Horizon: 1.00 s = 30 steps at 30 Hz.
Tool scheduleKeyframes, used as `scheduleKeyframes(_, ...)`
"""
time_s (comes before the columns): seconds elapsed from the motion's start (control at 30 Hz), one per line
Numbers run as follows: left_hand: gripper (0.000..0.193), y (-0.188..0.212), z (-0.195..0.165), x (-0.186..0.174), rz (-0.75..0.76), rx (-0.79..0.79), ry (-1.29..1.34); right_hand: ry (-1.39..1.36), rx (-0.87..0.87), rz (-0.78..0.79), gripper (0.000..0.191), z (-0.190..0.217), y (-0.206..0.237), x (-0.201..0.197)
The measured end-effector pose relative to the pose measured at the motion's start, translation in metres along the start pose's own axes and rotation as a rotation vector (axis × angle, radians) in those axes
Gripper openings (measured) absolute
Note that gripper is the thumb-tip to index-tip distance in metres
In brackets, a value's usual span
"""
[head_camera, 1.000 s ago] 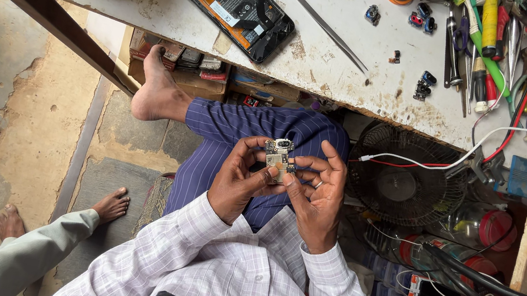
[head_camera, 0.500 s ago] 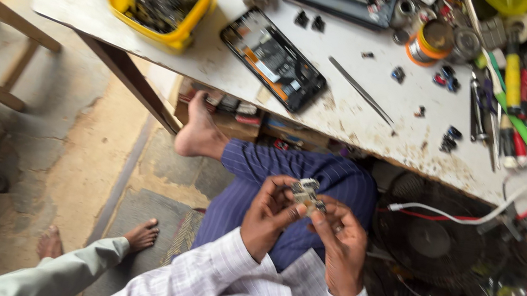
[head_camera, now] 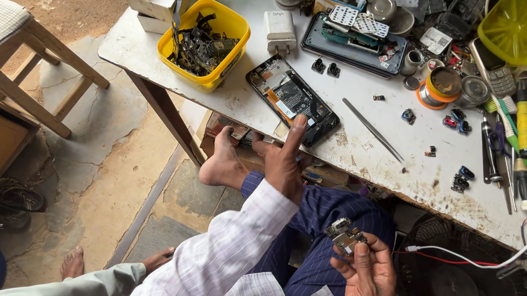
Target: The person uses tweezers to handle small electronic components and a disassembled mobile phone. They pick up a small component, place it on the phone's motherboard, and adjust it with the tweezers while seated at a cluttered workbench.
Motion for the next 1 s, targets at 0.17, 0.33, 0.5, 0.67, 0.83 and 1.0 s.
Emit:
scheduleKeyframes(0.17,0.097,0.006,-0.012,0.018,0.052,0.404,0.095,-0.037,-0.004,-0.013,0.028,-0.006,0.002,-0.008)
scheduleKeyframes(0.33,0.102,0.010,-0.013,0.012,-0.003,0.134,-0.008,0.054,-0.019,-0.071,0.033,-0.008,0.003,-0.015)
scheduleKeyframes(0.5,0.106,0.029,-0.024,0.005,0.070,0.065,0.008,0.028,-0.121,-0.062,0.027,-0.003,0.001,-0.020)
scheduleKeyframes(0.67,0.103,0.034,-0.027,-0.009,0.166,0.087,0.012,0.091,-0.226,-0.021,0.031,0.014,0.000,-0.018)
scheduleKeyframes(0.83,0.087,0.039,-0.023,-0.032,0.307,0.000,0.018,0.165,-0.365,0.091,0.043,0.049,0.003,-0.003)
scheduleKeyframes(1.0,0.061,0.058,-0.018,-0.068,0.574,-0.131,-0.045,0.135,-0.435,0.135,0.042,0.076,0.012,0.009)
Point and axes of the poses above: each hand's wrist, its own y-axis away from the middle knuckle, its own x-axis out of the palm, z = x × y, the point moved 5 cm from there along -y, towards the middle knuckle, and after that the axes turned 12 degrees about -z, right-handed, at the moved point
